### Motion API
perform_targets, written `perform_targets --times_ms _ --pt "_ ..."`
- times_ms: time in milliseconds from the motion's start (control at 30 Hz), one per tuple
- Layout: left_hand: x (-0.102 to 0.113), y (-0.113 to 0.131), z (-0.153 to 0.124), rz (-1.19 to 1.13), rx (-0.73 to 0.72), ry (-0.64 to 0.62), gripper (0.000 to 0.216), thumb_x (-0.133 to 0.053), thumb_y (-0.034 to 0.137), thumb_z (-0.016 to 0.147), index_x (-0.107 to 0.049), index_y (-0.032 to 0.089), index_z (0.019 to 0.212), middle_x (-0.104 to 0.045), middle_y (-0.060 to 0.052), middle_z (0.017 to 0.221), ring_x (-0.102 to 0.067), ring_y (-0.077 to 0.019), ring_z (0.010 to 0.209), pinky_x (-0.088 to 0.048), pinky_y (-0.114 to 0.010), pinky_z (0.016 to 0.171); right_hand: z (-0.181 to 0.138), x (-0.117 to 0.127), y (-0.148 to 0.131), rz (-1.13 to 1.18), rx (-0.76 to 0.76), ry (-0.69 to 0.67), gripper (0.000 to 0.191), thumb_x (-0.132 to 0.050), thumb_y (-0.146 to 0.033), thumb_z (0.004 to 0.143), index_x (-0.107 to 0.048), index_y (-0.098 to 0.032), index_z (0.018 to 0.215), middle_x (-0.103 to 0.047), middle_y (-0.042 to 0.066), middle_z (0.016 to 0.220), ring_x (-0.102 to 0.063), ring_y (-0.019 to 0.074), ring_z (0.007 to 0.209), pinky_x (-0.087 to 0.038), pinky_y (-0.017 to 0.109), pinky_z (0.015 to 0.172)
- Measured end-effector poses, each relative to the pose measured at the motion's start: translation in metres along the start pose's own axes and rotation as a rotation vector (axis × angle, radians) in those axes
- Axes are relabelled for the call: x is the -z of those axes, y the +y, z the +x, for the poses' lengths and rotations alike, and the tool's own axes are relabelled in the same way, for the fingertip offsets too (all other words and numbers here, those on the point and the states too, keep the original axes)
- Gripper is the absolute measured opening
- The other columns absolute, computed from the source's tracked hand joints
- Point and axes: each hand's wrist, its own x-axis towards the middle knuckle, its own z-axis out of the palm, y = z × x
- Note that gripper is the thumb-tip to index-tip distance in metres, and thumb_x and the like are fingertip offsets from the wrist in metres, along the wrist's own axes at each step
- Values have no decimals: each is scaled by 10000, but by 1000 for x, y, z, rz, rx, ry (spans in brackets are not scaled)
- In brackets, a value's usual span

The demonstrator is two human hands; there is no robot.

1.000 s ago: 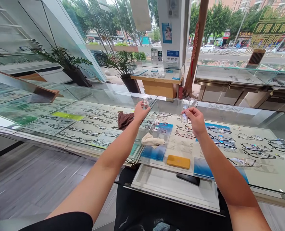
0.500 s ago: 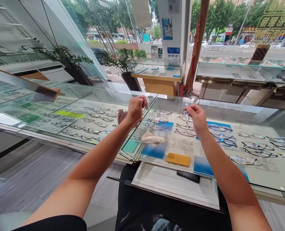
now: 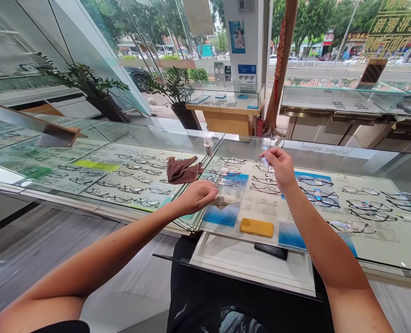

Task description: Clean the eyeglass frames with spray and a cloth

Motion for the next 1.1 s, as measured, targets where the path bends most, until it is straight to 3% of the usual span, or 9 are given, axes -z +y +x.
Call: perform_targets --times_ms 200,333,433,533,667,800,867,1000,1100 --pt "-3 -3 -2 83 10 10 471 -368 332 997 -354 206 543 -435 -12 532 -393 -149 554 -263 -327 617 0 0 0 5 -18 4 347 -899 -495 675 -663 -244 710 -717 1 778 -498 126 688 -411 312 677" --pt "-3 -3 -2 159 -32 -54 515 -375 388 1059 -536 199 608 -562 -27 594 -508 -163 607 -308 -319 634 0 0 1 2 -14 1 362 -896 -512 679 -664 -237 721 -718 -2 777 -502 122 695 -416 306 689" --pt "-5 -1 -3 236 -66 -1 331 -499 432 1038 -688 200 896 -728 -69 873 -642 -220 832 -411 -325 742 1 0 3 -11 -4 -2 371 -878 -535 692 -659 -238 730 -716 -1 779 -493 124 686 -423 310 688" --pt "-10 -1 -4 300 -88 -9 311 -690 455 941 -695 209 1131 -754 -101 1110 -672 -280 1020 -461 -367 850 1 0 4 -10 -4 -2 353 -869 -520 700 -661 -236 725 -730 2 790 -491 123 688 -427 306 694" --pt "-17 -3 -3 289 -62 -99 98 -672 296 934 -705 217 982 -767 -66 980 -702 -253 942 -443 -342 796 1 0 6 -1 2 -17 315 -859 -485 730 -668 -235 731 -748 1 803 -480 118 681 -431 299 699" --pt "-12 1 9 -19 91 -53 209 -539 326 967 -651 204 841 -717 -36 805 -646 -189 742 -417 -296 687 1 -1 2 34 -9 -7 329 -877 -486 697 -664 -236 715 -745 5 795 -499 117 672 -440 297 676" --pt "-3 9 23 -296 205 22 288 -499 396 970 -606 200 788 -661 -16 730 -598 -169 684 -423 -281 651 1 -3 -6 66 -17 8 350 -897 -487 666 -655 -238 710 -738 5 793 -532 120 685 -449 294 666" --pt "22 31 66 -864 462 159 241 -531 420 907 -592 203 823 -604 -8 716 -560 -162 615 -445 -284 555 2 -9 -36 93 4 -10 356 -904 -486 680 -648 -243 730 -735 8 825 -573 123 719 -481 289 674" --pt "44 47 100 -1079 447 152 267 -650 476 882 -621 211 896 -565 17 672 -519 -136 523 -382 -257 462 7 -13 -67 51 60 -30 329 -873 -479 727 -641 -247 747 -734 17 860 -603 133 767 -509 299 699"
